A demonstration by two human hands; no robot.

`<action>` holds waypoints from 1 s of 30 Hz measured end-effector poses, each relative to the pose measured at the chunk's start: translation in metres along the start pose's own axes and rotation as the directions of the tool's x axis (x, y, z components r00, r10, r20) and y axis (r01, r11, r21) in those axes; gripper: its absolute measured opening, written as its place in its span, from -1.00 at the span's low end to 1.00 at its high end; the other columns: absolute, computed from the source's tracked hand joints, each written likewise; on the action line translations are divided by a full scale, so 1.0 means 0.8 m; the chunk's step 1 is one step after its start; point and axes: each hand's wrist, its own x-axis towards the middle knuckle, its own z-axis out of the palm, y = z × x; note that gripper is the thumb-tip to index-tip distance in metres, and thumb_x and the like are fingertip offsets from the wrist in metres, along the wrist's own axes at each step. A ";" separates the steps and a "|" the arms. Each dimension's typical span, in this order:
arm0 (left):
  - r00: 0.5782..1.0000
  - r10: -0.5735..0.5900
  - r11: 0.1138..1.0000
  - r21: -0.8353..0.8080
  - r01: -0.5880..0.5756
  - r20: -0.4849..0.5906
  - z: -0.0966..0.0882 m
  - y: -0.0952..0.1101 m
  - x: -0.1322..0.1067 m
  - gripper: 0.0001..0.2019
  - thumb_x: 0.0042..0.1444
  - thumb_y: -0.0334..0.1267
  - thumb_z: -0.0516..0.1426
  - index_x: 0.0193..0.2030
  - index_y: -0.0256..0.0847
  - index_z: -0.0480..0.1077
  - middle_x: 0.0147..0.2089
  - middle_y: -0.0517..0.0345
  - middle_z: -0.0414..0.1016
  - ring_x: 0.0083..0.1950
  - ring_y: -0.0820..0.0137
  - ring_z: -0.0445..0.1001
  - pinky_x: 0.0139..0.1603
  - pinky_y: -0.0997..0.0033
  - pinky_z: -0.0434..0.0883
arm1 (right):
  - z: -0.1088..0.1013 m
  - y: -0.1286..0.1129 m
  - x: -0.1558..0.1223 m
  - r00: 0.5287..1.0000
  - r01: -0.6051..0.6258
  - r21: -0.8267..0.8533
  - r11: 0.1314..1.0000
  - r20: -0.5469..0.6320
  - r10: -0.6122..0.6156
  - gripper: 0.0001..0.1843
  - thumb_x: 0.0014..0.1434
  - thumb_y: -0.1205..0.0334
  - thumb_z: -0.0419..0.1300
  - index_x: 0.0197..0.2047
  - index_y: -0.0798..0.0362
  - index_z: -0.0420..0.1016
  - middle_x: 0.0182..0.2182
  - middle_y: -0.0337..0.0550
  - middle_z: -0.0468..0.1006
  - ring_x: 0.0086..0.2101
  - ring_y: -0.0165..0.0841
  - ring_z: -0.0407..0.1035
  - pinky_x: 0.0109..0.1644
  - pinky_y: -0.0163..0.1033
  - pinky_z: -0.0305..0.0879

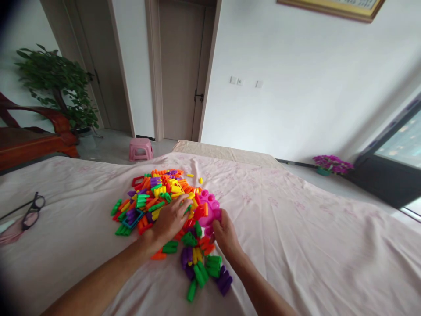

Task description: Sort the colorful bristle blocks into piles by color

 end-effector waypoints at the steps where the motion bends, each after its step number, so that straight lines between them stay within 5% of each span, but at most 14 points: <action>1: 0.999 -0.031 0.999 -0.017 0.031 -0.024 -0.004 -0.009 0.008 -0.70 0.23 -0.41 0.04 0.07 -0.16 0.40 0.20 -0.04 0.44 0.15 0.20 0.47 0.08 0.20 0.47 | 0.007 -0.006 0.007 1.000 0.017 0.000 1.000 0.017 -0.017 -0.87 0.06 0.22 -0.01 -0.27 0.00 0.22 -0.59 -0.33 0.46 -0.64 -0.41 0.35 -0.62 -0.34 0.30; 6: 0.975 -0.150 0.989 -0.027 0.147 -0.165 -0.043 -0.054 0.038 -0.75 0.26 -0.28 0.08 0.04 -0.20 0.43 0.09 -0.08 0.49 0.15 0.14 0.44 0.19 0.10 0.37 | 0.033 -0.025 0.058 0.990 0.129 -0.066 0.990 0.065 -0.124 -0.82 0.07 0.26 -0.02 -0.21 0.02 0.25 -0.58 -0.35 0.48 -0.63 -0.41 0.39 -0.59 -0.36 0.34; 10: 0.960 -0.122 0.989 0.057 0.140 -0.251 -0.069 -0.044 0.014 -0.68 0.26 -0.16 0.10 0.12 -0.16 0.42 0.23 -0.14 0.39 0.32 0.01 0.26 0.32 -0.12 0.19 | 0.023 -0.022 0.102 0.990 0.143 -0.085 0.986 0.008 -0.143 -0.76 0.03 0.32 -0.01 -0.18 0.04 0.26 -0.58 -0.34 0.48 -0.59 -0.41 0.43 -0.59 -0.39 0.34; 14: 0.980 0.199 0.972 -0.127 -0.199 -0.012 -0.059 0.018 -0.054 -0.61 0.25 0.04 0.10 0.12 -0.07 0.41 0.23 0.04 0.42 0.33 0.16 0.26 0.34 0.04 0.21 | 0.004 -0.001 0.138 0.997 0.034 -0.110 0.993 -0.072 -0.042 -0.74 -0.02 0.40 0.01 -0.20 0.04 0.25 -0.59 -0.33 0.47 -0.58 -0.39 0.44 -0.61 -0.39 0.34; 17: 0.895 0.408 0.906 -0.199 -0.373 0.179 -0.037 0.057 -0.093 -0.40 0.12 0.19 0.16 0.24 -0.01 0.31 0.38 0.06 0.26 0.42 0.11 0.14 0.44 -0.07 0.04 | 0.003 0.014 0.153 0.997 -0.032 -0.164 0.986 -0.078 0.019 -0.76 -0.01 0.45 0.02 -0.22 0.04 0.24 -0.59 -0.31 0.47 -0.59 -0.37 0.44 -0.60 -0.37 0.33; 20: 0.885 0.396 0.918 -0.133 -0.374 0.246 -0.017 0.062 -0.102 -0.55 0.23 0.10 0.08 0.18 -0.03 0.34 0.41 0.08 0.22 0.46 0.15 0.07 0.49 -0.12 -0.16 | 0.007 0.021 0.154 0.999 -0.049 -0.239 0.970 -0.007 0.049 -0.79 0.02 0.46 0.03 -0.25 0.04 0.23 -0.60 -0.27 0.47 -0.62 -0.37 0.41 -0.61 -0.36 0.27; 24: 0.923 0.316 0.937 0.078 -0.340 0.219 -0.004 0.030 -0.086 -0.70 0.31 -0.13 0.03 0.11 -0.12 0.36 0.37 0.02 0.27 0.47 0.14 0.04 0.48 -0.22 -0.30 | 0.000 0.022 0.136 0.998 -0.021 -0.278 0.960 0.048 0.036 -0.84 0.01 0.44 0.04 -0.33 0.00 0.23 -0.63 -0.26 0.47 -0.68 -0.37 0.34 -0.64 -0.35 0.19; 30: 0.939 0.291 0.924 0.202 -0.326 0.184 -0.008 -0.002 -0.058 -0.80 0.30 -0.22 0.04 -0.01 -0.16 0.40 0.39 -0.04 0.24 0.45 0.13 0.12 0.44 -0.28 -0.12 | -0.007 0.025 0.088 0.971 -0.072 -0.212 0.975 0.209 0.117 -0.86 -0.11 0.35 0.01 -0.40 0.02 0.30 -0.66 -0.23 0.49 -0.68 -0.37 0.34 -0.64 -0.34 0.22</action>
